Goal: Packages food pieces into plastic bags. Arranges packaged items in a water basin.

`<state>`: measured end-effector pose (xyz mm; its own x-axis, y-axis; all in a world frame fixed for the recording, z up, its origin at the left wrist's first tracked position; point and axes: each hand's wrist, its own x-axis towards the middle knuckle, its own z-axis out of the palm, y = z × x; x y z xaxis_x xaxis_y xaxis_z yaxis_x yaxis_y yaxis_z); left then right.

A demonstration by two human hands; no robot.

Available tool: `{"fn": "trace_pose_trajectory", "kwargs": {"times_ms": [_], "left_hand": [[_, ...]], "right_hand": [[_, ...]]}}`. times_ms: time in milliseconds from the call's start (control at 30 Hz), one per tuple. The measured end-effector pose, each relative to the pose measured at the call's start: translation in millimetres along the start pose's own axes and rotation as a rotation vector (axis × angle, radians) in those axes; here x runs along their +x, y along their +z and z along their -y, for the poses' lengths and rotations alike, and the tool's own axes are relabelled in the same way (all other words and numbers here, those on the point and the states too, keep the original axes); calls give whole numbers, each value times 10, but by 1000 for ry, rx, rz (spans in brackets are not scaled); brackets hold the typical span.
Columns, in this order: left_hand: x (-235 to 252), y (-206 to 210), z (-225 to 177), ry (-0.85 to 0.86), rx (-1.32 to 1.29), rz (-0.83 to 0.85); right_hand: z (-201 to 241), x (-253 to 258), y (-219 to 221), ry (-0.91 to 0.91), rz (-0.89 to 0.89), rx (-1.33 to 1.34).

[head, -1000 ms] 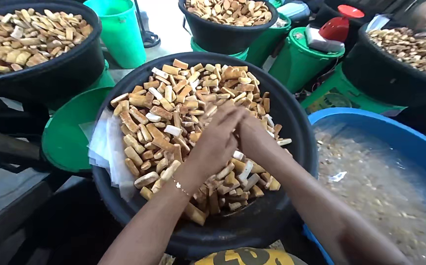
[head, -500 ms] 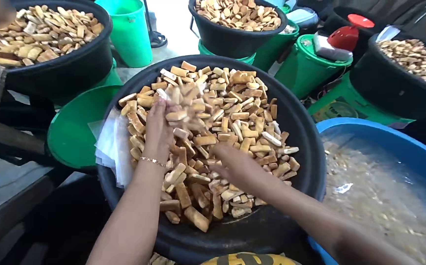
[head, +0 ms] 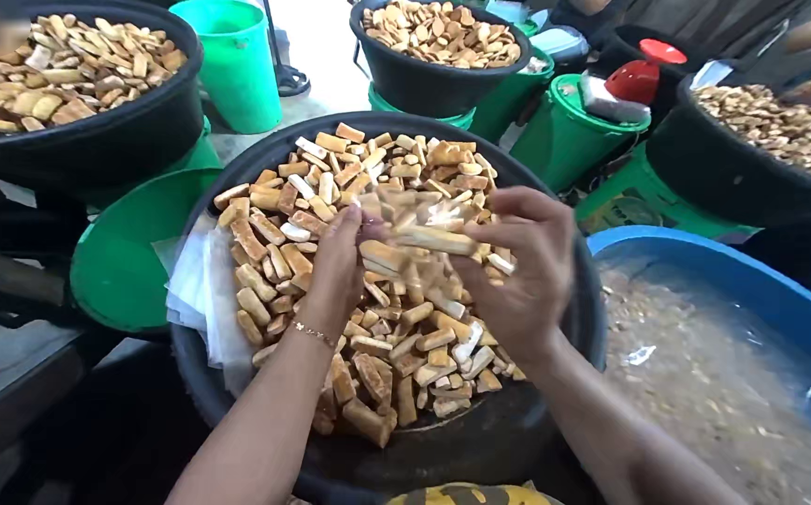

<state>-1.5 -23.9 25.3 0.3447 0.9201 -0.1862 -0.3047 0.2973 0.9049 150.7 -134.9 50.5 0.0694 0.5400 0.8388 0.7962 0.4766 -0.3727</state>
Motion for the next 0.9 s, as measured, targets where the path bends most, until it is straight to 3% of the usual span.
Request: {"fn": "trace_pose_trajectory", "kwargs": {"times_ms": [100,200,233,300,333,433,500,533,633,700,800,900], "left_hand": [[-99,36,18,45,99,24],[14,-160,-83,187,109,-109],[89,-245,-113,228,58,-174],[202,-350,-171,265,-65,-287],[236,-371,-187,262,-107,-317],[197,-360,-187,206,-142,-296],[182,-359,-165,150,-159,-285],[192,-367,-158,115,-176,-294],[120,-382,-119,8,-109,-227],[116,-293,-85,-55,-111,-163],[40,-84,-49,-127,-119,-26],[-127,-6,-71,-117,-116,196]], "right_hand": [[-5,-25,169,-60,160,14],[35,-169,237,102,214,137],[71,-239,264,208,354,104],[164,-285,407,405,913,28],[203,-329,540,415,1133,-17],[285,-532,774,264,1329,-149],[290,-432,660,268,1225,-118],[274,-364,537,281,1059,-73],[148,-260,196,191,319,134],[65,-132,94,108,41,216],[-101,13,168,-29,-107,107],[-211,82,196,-8,23,92]]}}
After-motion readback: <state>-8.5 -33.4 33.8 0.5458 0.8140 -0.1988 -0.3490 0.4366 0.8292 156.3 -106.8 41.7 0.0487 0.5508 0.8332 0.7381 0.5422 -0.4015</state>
